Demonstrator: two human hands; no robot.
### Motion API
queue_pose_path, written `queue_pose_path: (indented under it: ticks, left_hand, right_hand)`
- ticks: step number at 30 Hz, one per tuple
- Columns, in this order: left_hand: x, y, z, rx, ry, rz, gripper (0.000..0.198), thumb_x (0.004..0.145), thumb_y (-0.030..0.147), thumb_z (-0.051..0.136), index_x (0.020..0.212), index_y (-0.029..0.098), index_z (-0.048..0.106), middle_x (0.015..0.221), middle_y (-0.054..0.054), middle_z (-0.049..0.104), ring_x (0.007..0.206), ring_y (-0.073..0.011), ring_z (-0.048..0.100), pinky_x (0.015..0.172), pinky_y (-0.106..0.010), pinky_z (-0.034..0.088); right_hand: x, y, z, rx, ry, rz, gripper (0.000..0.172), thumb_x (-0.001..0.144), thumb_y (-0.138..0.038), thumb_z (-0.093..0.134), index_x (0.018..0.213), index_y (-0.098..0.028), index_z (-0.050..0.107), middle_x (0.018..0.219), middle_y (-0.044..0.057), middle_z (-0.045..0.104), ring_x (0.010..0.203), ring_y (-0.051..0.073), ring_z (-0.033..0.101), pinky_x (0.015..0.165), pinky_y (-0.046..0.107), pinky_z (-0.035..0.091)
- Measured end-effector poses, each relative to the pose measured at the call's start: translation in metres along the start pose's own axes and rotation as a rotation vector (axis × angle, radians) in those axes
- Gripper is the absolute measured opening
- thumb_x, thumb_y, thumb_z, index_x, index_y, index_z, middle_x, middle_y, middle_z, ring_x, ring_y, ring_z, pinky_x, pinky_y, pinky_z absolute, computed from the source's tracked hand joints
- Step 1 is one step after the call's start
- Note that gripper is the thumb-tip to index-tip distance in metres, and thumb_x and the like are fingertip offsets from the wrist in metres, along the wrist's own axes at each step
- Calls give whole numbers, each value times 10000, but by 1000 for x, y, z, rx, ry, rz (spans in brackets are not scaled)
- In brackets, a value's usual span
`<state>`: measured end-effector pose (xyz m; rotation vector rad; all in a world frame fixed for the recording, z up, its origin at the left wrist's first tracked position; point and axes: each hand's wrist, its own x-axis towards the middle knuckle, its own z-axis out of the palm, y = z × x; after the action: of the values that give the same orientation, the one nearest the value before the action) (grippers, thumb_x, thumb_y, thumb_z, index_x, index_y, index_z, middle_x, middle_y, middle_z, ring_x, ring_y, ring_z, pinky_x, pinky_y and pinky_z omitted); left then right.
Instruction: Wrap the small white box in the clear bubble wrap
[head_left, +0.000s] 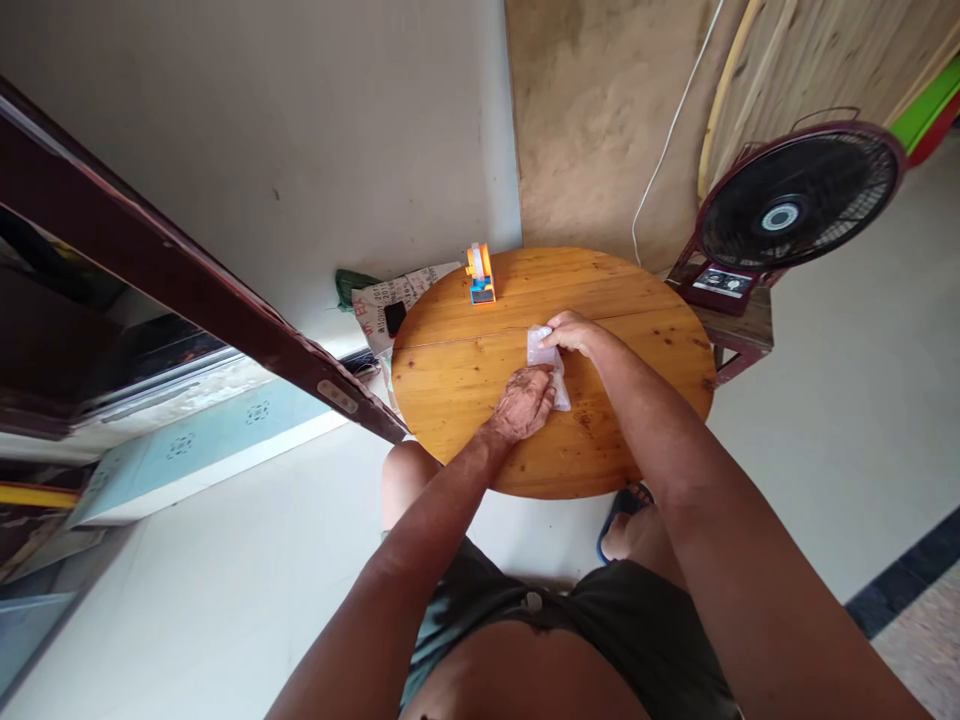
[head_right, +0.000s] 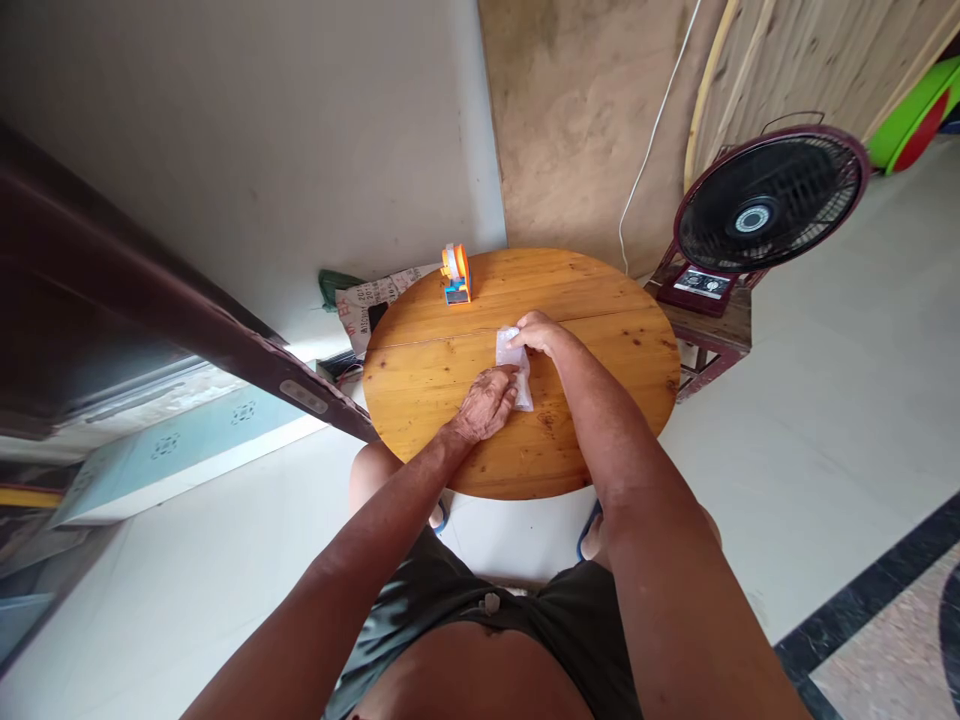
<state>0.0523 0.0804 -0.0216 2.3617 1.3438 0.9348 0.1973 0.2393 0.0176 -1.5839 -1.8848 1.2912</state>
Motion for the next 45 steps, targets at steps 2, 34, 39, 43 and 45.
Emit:
queue_pose_path:
  ticks: [2,34,39,43,45]
  left_hand:
    - [0,0,0,7,5,0,276,978,252,437,1210,173,565,1353,-151,619,1304,-276,557,1166,-486,420]
    - [-14,4,-5,237,74,57,594,821,497,666,1307,157,619,1307,-161,522,1234,-338,473,1045,-485,417]
    - [-20,13,-8,353,51,-2,501,907,357,575,1373,171,578,1343,-160,536,1190,-332,483,1000,-490,426]
    - [-23,15,-3,370,76,-1,459,911,282,570,1359,184,584,1350,-149,570,1179,-316,523,1014,-465,439]
    - [-24,16,-1,352,93,-8,426,921,260,560,1338,178,594,1341,-151,596,1182,-313,555,1036,-462,440]
  right_hand:
    - [1,0,-1,4,-27,-3,331,517,-261,911,580,-177,598,438,-79,433,474,81,360,494,237,277]
    - [-71,-12,5,319,67,-398,324,563,-399,788,685,-181,581,655,-40,577,602,118,479,560,240,365]
    - [-87,-4,10,198,130,-449,291,621,-408,760,669,-187,576,613,-41,551,577,118,453,541,246,341]
    - [-105,3,17,47,211,-478,174,681,-336,735,723,-187,656,658,-20,637,618,143,535,572,253,398]
    - [-114,7,22,29,237,-480,141,696,-293,720,796,-194,710,728,-11,700,660,156,595,604,255,442]
